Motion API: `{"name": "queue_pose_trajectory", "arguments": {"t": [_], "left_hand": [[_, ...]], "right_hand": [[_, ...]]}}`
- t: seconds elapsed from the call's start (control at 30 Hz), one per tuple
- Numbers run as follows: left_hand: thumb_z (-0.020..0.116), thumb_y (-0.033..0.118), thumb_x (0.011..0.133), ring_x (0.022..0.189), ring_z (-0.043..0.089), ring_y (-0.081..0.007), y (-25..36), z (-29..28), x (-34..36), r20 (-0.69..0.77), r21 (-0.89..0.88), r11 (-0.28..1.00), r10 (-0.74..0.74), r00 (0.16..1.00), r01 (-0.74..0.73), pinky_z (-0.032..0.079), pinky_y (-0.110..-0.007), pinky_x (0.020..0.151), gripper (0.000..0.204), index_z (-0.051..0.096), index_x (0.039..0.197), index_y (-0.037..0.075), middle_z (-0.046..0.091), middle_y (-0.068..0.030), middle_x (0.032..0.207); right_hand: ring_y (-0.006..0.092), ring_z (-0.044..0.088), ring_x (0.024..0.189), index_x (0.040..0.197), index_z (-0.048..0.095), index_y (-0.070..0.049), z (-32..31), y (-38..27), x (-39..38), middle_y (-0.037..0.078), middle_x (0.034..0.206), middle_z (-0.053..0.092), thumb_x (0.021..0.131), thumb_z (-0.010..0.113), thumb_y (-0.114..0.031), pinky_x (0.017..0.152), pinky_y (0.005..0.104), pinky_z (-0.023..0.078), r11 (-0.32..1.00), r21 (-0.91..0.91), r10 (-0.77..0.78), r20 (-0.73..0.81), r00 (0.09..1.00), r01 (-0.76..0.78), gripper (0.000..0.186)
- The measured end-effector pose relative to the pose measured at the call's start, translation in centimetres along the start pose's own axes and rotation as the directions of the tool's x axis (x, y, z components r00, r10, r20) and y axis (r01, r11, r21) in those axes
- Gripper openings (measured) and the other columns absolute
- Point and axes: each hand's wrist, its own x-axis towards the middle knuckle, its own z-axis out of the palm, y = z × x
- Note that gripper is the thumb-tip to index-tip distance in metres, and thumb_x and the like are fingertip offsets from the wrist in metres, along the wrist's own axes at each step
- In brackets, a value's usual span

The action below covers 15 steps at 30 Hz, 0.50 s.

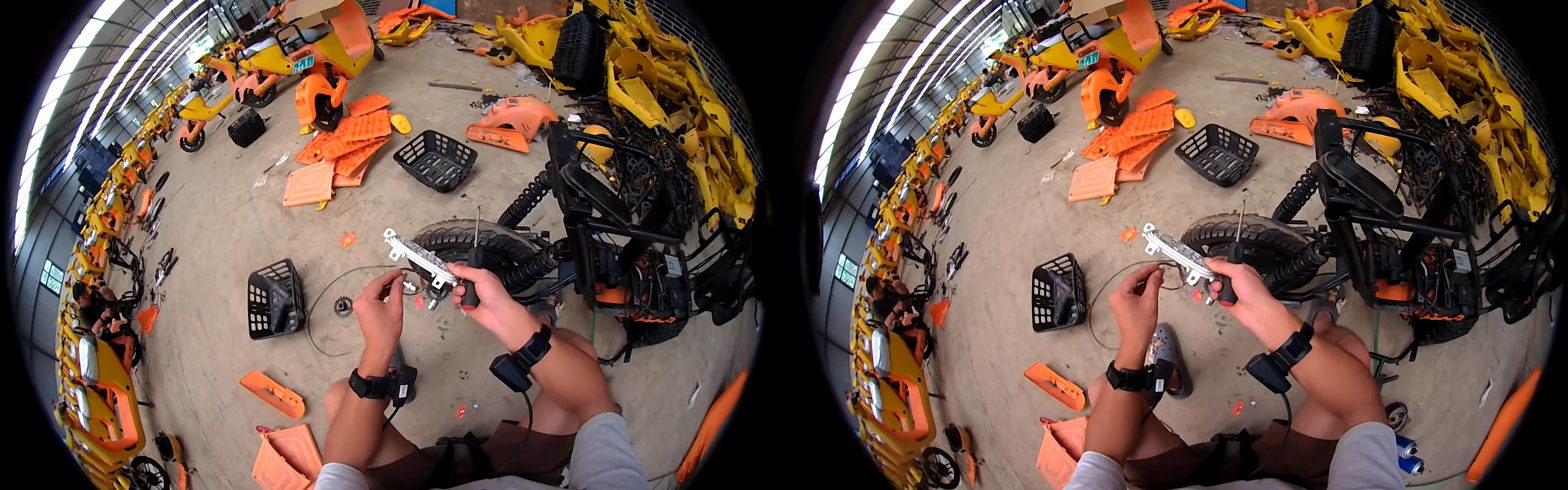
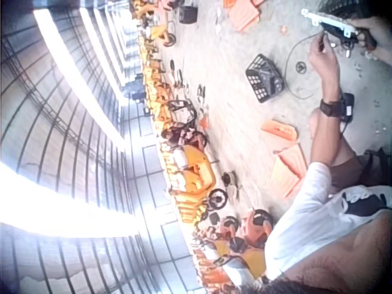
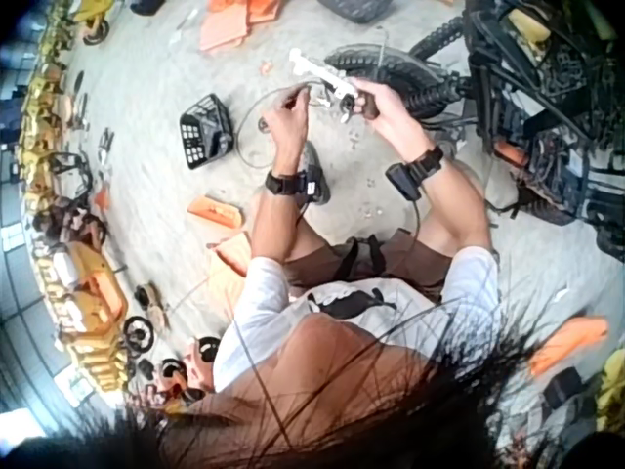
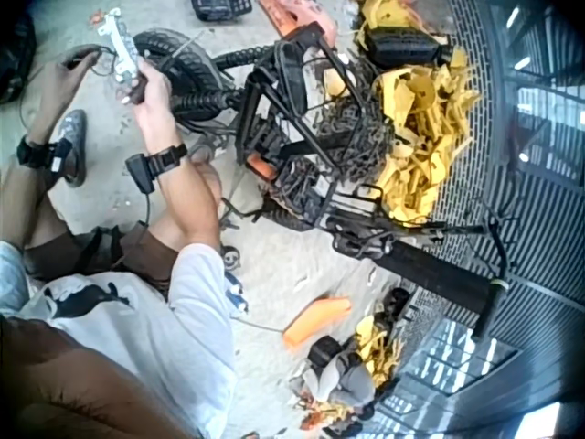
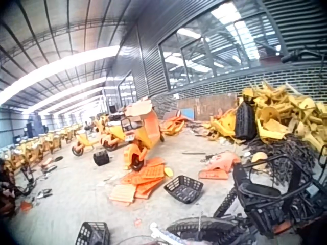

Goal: The person uses a screwdriver to loosen screws on a light assembly, removes the internal reflector, manipulates the wiring, and then begins to reattach the components by hand.

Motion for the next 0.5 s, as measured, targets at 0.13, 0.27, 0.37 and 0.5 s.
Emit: {"name": "queue_pose_trajectory", "arguments": {"t": [0.13, 0.27, 0.37, 0.5], "left_hand": [[0.068, 0.004, 0.089, 0.087, 0.068, -0.015, -0.7, 0.0, 0.6, 0.053, -0.196, 0.973, -0.113, 0.992, 0.121, 0.054, -0.026, 0.075, 0.022, 0.065, 0.107, -0.008, 0.072, -0.0145, 0.096], [0.068, 0.002, 0.089, 0.087, 0.067, -0.0161, -0.8, -0.2, 0.9, 0.036, -0.386, 0.919, -0.078, 0.996, 0.086, 0.054, -0.027, 0.074, 0.029, 0.06, 0.114, -0.009, 0.071, -0.0164, 0.1], [0.068, 0.002, 0.088, 0.084, 0.067, -0.0153, 0.2, -0.1, 0.9, 0.037, -0.445, 0.886, -0.124, 0.992, 0.128, 0.054, -0.026, 0.073, 0.033, 0.058, 0.117, -0.009, 0.071, -0.0162, 0.101], [0.069, 0.003, 0.088, 0.081, 0.066, -0.0137, 0.3, -0.3, 1.0, 0.028, -0.477, 0.865, -0.161, 0.987, 0.155, 0.052, -0.025, 0.07, 0.036, 0.057, 0.12, -0.009, 0.071, -0.0154, 0.101]], "right_hand": [[0.0043, 0.047, 0.057, 0.095, 0.058, -0.011, 0.0, -0.1, -0.1, -0.003, 0.078, 0.053, 0.09, 0.067, -0.018, 0.052, 0.0234, 0.04, 0.999, 0.014, 0.029, 0.013, 0.999, -0.029, 0.013], [0.0047, 0.046, 0.057, 0.094, 0.058, -0.01, -0.6, -0.1, 0.1, -0.002, 0.078, 0.054, 0.091, 0.066, -0.018, 0.052, 0.0234, 0.04, 0.998, 0.046, 0.043, 0.029, 0.999, -0.044, 0.012], [0.0054, 0.049, 0.059, 0.091, 0.061, -0.008, -1.5, -0.2, 0.4, -0.001, 0.08, 0.058, 0.094, 0.061, -0.016, 0.053, 0.023, 0.042, 0.995, 0.065, 0.073, 0.071, 0.995, -0.078, 0.009], [0.0052, 0.047, 0.059, 0.094, 0.061, -0.007, -1.1, -0.1, 0.3, -0.001, 0.08, 0.058, 0.094, 0.059, -0.018, 0.053, 0.0219, 0.041, 0.993, 0.055, 0.099, 0.097, 0.99, -0.105, 0.011]]}}
